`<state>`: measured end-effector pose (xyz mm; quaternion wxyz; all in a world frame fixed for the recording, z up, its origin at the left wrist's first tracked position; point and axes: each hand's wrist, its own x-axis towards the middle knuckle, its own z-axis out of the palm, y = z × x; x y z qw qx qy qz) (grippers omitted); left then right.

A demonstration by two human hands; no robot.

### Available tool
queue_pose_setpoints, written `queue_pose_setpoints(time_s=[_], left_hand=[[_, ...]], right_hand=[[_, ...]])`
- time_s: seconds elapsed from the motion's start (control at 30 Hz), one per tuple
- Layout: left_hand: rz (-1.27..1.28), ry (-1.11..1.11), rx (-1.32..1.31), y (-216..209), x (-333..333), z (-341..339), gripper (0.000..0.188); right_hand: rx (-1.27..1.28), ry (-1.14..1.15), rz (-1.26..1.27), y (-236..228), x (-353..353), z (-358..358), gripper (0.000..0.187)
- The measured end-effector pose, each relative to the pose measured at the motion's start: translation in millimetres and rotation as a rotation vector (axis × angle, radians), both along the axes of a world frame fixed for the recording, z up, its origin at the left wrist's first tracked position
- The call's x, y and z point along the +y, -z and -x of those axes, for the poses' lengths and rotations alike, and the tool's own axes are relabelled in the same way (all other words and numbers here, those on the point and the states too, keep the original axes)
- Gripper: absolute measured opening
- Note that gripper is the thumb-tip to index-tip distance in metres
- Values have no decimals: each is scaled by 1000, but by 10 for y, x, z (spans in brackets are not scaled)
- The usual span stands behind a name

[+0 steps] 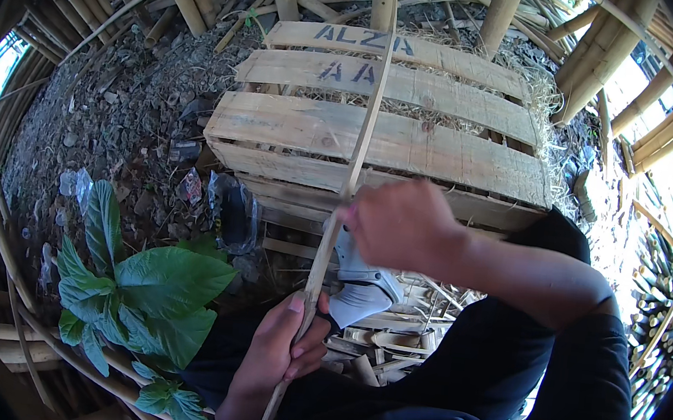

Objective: The person is shaving a thin layer off a long piece of bamboo using a knife while resting it against a wooden crate.

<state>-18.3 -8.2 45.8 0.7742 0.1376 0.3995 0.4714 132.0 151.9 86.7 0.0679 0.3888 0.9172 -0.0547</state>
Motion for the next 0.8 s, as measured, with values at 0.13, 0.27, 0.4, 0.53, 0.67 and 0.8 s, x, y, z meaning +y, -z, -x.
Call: queue_pose_setpoints(time_s=[0.13, 0.27, 0.4, 0.53, 0.67, 0.8], left_hand=[[-1, -3, 22, -34, -25, -28, 35], [-40, 53, -8, 22, 10, 10, 36], [-182, 212, 48, 245, 36, 43, 37], [-267, 471, 93, 370, 107, 116, 36], [-278, 562, 2, 535, 188, 239, 33], [-344, 523, 21, 665, 266, 246, 50]], right_hand=[[-124, -41, 38, -54, 196, -10, 40], [58, 151, -57, -36, 592, -239, 48], [377, 298, 341, 135, 299, -152, 48], [510, 355, 607, 128, 236, -172, 49], [553, 427, 612, 286, 229, -157, 49], [612, 403, 592, 446, 157, -114, 44]])
